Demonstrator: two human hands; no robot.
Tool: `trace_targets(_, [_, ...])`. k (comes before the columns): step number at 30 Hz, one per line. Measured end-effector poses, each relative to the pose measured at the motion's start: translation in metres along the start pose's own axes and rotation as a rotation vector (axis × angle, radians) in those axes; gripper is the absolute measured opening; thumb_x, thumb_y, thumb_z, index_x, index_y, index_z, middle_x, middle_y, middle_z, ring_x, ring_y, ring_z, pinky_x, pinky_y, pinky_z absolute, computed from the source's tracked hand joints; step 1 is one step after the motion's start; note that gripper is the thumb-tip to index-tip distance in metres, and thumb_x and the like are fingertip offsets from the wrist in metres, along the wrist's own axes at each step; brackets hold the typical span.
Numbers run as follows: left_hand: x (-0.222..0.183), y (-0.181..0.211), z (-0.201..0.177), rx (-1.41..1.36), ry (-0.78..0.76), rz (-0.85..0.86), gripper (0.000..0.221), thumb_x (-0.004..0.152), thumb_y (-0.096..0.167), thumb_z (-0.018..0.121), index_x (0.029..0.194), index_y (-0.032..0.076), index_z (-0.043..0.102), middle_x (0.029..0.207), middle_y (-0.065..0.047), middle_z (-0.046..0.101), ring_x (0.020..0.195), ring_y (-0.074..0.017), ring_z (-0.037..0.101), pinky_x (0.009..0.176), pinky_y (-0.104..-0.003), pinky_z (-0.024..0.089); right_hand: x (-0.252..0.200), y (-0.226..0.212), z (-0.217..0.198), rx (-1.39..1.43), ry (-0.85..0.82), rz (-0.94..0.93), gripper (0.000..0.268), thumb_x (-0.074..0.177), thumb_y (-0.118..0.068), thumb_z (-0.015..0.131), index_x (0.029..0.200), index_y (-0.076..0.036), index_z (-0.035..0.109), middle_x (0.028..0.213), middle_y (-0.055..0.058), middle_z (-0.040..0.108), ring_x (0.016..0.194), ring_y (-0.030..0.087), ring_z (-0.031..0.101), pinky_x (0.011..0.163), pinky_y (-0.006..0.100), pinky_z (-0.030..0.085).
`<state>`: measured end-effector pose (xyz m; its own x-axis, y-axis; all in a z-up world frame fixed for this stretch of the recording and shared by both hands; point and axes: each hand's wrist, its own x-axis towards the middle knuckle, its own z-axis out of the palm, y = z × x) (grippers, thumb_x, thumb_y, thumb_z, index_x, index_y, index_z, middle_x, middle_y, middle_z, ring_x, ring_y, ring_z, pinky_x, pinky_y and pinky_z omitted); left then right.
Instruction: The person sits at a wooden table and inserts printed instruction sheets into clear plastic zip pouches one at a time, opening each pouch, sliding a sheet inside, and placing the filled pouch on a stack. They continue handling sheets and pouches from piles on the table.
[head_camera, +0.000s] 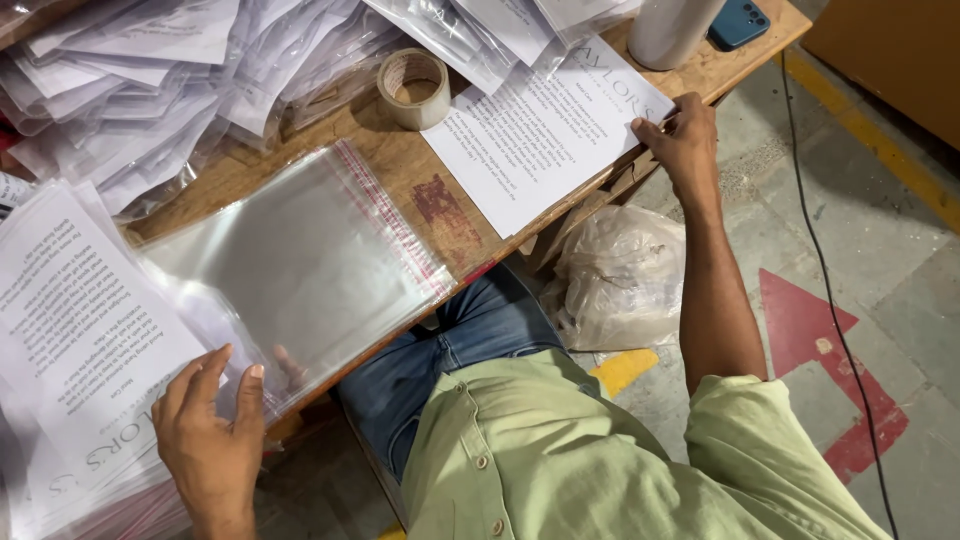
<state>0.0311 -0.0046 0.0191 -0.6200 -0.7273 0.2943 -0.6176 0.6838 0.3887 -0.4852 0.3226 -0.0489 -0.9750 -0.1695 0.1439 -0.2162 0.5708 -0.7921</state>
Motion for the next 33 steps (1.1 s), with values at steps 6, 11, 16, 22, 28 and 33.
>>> trace_targets(6, [-0.001,-0.001,0.003,0.003,0.014,0.008,0.039,0.098,0.032,0.075,0.129,0.009,0.073,0.131,-0.012,0.068,0.125,-0.0324,0.058,0.109,-0.046,0.046,-0.008,-0.010,0.010,-0.042,0.097,-0.336,0.034,0.093,-0.003,0.079,0.121,0.005,0.062,0.105,0.021,0.067,0.086,0.024,0.069,0.072,0.036,0.058])
trace_targets(11, [-0.001,-0.003,0.005,0.015,-0.021,-0.026,0.040,0.098,0.034,0.075,0.130,0.009,0.073,0.130,-0.012,0.068,0.125,-0.0313,0.058,0.109,-0.047,0.045,-0.006,-0.012,0.007,0.087,0.047,-0.194,0.051,0.091,-0.005,0.075,0.137,0.006,0.055,0.108,0.021,0.072,0.088,0.023,0.074,0.075,0.034,0.060])
trace_targets(16, [-0.001,-0.005,0.010,0.007,-0.021,-0.037,0.041,0.097,0.034,0.075,0.130,0.009,0.073,0.130,-0.012,0.068,0.125,-0.0313,0.058,0.108,-0.047,0.045,-0.006,-0.016,0.003,0.086,0.015,-0.201,0.050,0.092,-0.005,0.078,0.136,0.006,0.057,0.110,0.022,0.073,0.090,0.024,0.075,0.076,0.034,0.061])
trace_targets(22, [-0.001,-0.004,0.009,-0.007,-0.014,-0.027,0.041,0.097,0.033,0.075,0.129,0.008,0.073,0.131,-0.012,0.068,0.125,-0.0311,0.058,0.110,-0.046,0.044,-0.008,-0.022,0.003,0.082,-0.002,-0.149,0.045,0.092,-0.006,0.075,0.132,0.001,0.056,0.100,0.017,0.072,0.080,0.019,0.072,0.070,0.032,0.058])
trace_targets(28, [-0.002,-0.007,0.014,0.018,-0.019,0.005,0.041,0.096,0.034,0.076,0.128,0.008,0.073,0.131,-0.012,0.067,0.125,-0.0305,0.057,0.108,-0.046,0.044,-0.004,0.007,0.013,0.049,0.079,-0.344,0.031,0.095,0.003,0.079,0.122,0.000,0.062,0.104,0.014,0.062,0.084,0.015,0.060,0.071,0.031,0.056])
trace_targets(33, [-0.001,-0.001,0.016,0.045,0.017,0.029,0.044,0.093,0.032,0.078,0.128,0.007,0.073,0.131,-0.013,0.065,0.122,-0.0309,0.055,0.106,-0.045,0.045,-0.048,-0.056,-0.003,0.448,-0.121,-0.171,0.061,0.094,0.002,0.070,0.146,0.006,0.039,0.111,0.019,0.072,0.106,0.021,0.073,0.087,0.032,0.064])
